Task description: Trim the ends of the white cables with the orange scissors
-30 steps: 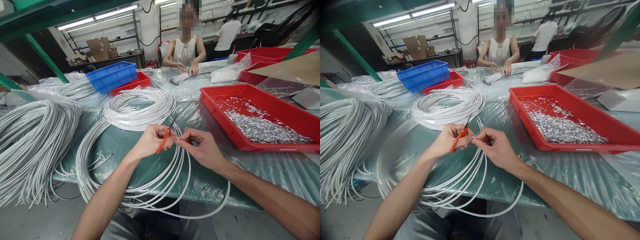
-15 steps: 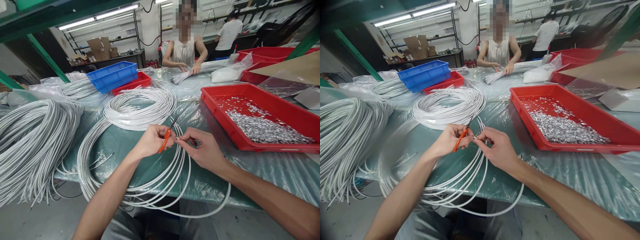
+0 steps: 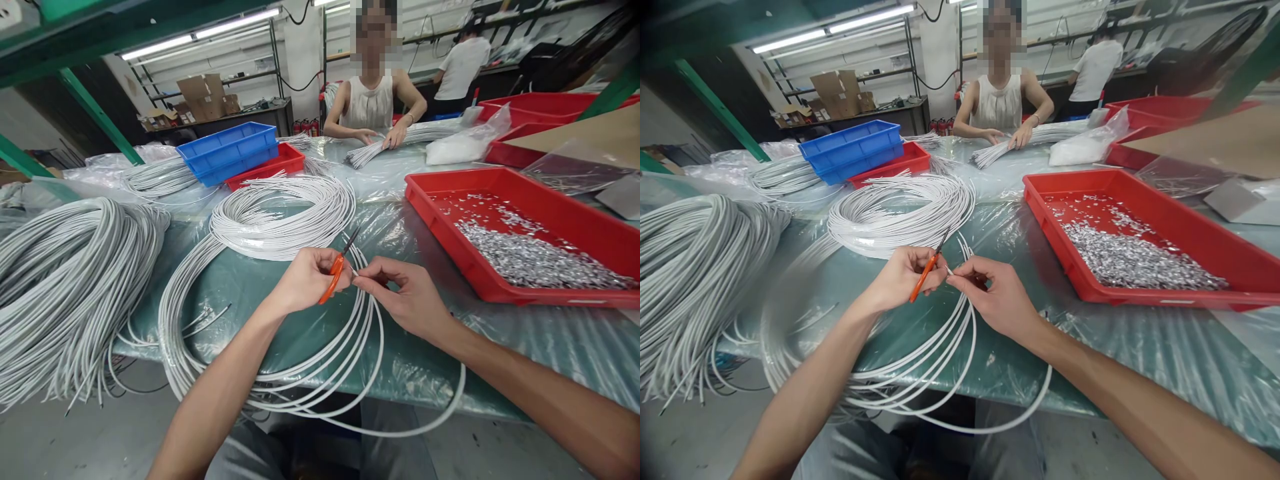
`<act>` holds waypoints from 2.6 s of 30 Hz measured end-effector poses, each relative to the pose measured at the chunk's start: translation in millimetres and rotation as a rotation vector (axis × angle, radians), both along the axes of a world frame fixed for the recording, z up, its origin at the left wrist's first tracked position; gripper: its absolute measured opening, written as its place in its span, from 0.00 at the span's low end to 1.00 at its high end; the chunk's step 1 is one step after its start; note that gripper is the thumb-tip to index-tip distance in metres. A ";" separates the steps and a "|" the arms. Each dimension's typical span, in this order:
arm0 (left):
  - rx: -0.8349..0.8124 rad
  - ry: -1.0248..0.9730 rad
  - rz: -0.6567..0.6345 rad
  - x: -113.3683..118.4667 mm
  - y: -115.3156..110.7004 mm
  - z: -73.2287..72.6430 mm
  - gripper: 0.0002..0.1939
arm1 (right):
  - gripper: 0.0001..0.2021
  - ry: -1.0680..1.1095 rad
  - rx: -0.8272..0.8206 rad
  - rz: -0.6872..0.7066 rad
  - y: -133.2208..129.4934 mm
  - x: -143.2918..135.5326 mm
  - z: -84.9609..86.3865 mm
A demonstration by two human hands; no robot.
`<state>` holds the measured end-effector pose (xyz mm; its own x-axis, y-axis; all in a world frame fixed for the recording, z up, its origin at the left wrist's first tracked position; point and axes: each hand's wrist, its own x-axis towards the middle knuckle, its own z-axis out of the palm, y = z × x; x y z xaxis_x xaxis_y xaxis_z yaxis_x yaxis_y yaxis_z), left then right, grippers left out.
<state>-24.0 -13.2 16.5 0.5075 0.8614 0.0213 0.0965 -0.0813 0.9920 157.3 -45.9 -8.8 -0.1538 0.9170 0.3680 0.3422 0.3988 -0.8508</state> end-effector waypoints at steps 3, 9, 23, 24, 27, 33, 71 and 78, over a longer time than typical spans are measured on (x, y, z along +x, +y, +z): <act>-0.002 -0.007 0.002 0.1 0.1 -0.4 0.04 | 0.12 -0.004 -0.016 0.018 0.6 0.5 0.3; 0.017 -0.012 0.005 -0.9 -0.2 0.4 0.06 | 0.12 0.036 -0.080 0.041 2.3 0.9 2.5; 0.014 -0.011 0.025 0.7 -1.0 1.2 0.02 | 0.11 -0.007 -0.041 0.047 2.5 1.4 -2.6; 0.020 -0.015 0.026 0.5 -0.6 0.4 0.02 | 0.12 0.000 -0.060 0.046 2.8 1.2 -3.0; 0.027 -0.025 0.024 0.0 0.6 -2.2 0.02 | 0.13 0.042 -0.132 0.036 4.5 0.1 -4.5; 0.031 -0.016 0.021 -0.1 1.0 -2.3 0.02 | 0.14 0.122 -0.166 0.008 5.5 0.2 -7.3; 0.095 -0.042 -0.035 -0.1 2.5 -8.6 0.02 | 0.18 0.247 -0.418 0.301 9.6 4.3 1.2; 0.081 -0.027 -0.004 0.8 -0.1 -5.4 0.05 | 0.17 0.319 -0.472 0.345 9.6 5.5 2.7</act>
<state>-23.2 -13.2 11.2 0.5088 0.8545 0.1042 0.0694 -0.1614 0.9845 162.8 -36.3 -6.1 -0.4173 0.9086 0.0148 -0.0354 0.0000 -0.9994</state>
